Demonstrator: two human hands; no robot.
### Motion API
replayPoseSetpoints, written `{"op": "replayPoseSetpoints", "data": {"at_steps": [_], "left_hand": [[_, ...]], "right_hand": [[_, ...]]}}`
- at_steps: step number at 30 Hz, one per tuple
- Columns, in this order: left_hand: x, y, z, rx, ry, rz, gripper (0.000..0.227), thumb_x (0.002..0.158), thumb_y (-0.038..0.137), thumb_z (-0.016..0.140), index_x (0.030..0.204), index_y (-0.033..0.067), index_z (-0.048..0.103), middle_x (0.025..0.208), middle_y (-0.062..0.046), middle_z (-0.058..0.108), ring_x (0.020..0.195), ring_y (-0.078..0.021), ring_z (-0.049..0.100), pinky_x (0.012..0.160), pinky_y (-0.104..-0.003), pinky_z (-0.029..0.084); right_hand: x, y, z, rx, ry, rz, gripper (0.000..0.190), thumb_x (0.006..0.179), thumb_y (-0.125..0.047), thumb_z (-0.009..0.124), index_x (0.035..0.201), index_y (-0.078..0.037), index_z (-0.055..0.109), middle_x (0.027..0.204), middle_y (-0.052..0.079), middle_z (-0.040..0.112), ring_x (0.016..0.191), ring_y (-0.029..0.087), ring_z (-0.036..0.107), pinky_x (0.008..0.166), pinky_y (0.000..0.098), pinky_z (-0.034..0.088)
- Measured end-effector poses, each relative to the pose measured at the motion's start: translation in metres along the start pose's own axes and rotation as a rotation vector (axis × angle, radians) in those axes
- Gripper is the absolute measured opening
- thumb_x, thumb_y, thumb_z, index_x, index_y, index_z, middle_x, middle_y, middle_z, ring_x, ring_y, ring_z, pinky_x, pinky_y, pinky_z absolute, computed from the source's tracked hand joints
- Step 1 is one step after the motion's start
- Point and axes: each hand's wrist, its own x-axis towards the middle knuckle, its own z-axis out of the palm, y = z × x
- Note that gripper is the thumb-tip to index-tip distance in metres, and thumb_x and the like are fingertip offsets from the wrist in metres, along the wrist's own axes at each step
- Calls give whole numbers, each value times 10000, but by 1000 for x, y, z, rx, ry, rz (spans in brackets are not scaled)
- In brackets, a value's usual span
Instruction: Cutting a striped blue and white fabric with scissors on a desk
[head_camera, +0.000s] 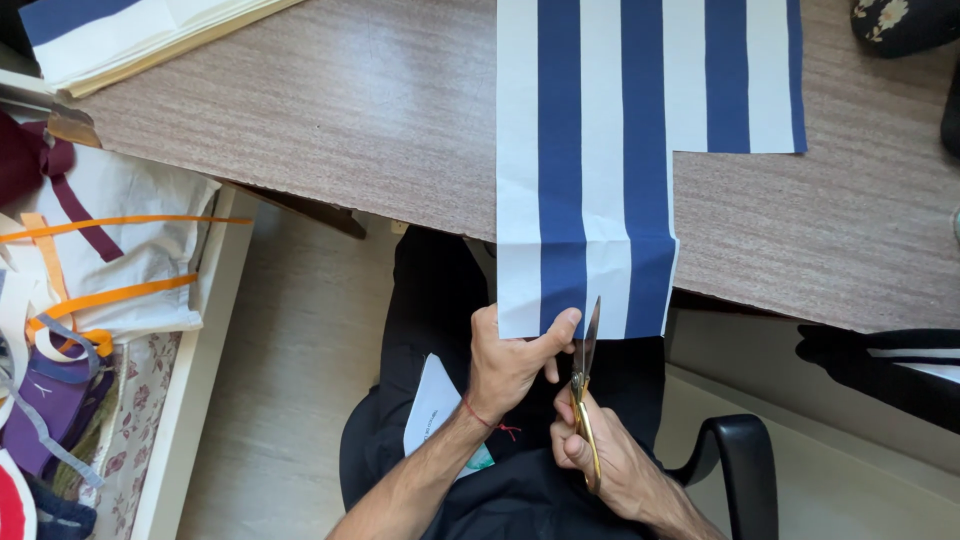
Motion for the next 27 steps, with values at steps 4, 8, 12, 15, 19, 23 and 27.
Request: {"op": "replayPoseSetpoints", "data": {"at_steps": [4, 8, 12, 15, 19, 23, 27], "left_hand": [[1, 2, 0, -18, -8, 9, 368, 995, 261, 897, 728, 34, 786, 679, -108, 834, 424, -130, 676, 492, -220, 549], [0, 1, 0, 13, -7, 29, 375, 994, 281, 894, 721, 44, 794, 569, -88, 771, 489, -140, 744, 585, -239, 620], [1, 2, -1, 41, -12, 13, 389, 995, 300, 898, 716, 50, 795, 559, -77, 767, 481, -128, 734, 576, -238, 611], [1, 2, -1, 34, -10, -1, 372, 994, 288, 890, 733, 37, 806, 626, -92, 813, 451, -132, 719, 538, -227, 592], [1, 0, 0, 3, -19, -6, 366, 995, 288, 892, 749, 32, 800, 614, -116, 802, 471, -152, 745, 544, -229, 599], [2, -4, 1, -39, -22, -41, 349, 983, 286, 904, 777, 23, 803, 687, -144, 839, 462, -174, 751, 502, -227, 585], [0, -4, 1, -1, -21, -31, 352, 985, 293, 896, 770, 26, 816, 664, -128, 836, 471, -167, 763, 528, -227, 605]], "right_hand": [[0, 2, 0, -6, 1, -3, 884, 930, -1004, 380, 1065, -132, 433, 655, -21, 465, 602, 143, 370, 620, 328, 354], [0, 2, 1, -23, 3, -12, 895, 935, -1006, 354, 1072, -127, 443, 650, -19, 478, 595, 144, 376, 619, 328, 355], [0, 3, 1, -8, 0, 1, 868, 948, -983, 372, 1075, -128, 446, 643, -16, 503, 590, 143, 395, 599, 324, 364], [0, 4, 1, -18, 2, -15, 862, 968, -967, 372, 1083, -117, 457, 636, -27, 515, 587, 140, 404, 619, 323, 372], [-2, 7, 4, 52, 9, -2, 809, 992, -924, 423, 1074, -120, 448, 627, -18, 504, 577, 138, 405, 577, 307, 375], [-5, 10, 9, 115, 32, -2, 800, 1002, -900, 473, 1067, -103, 448, 590, -14, 502, 547, 135, 381, 556, 297, 349], [-10, 16, 11, 188, 26, 10, 763, 1010, -874, 517, 1059, -118, 425, 579, -2, 500, 527, 137, 372, 522, 293, 338]]}}
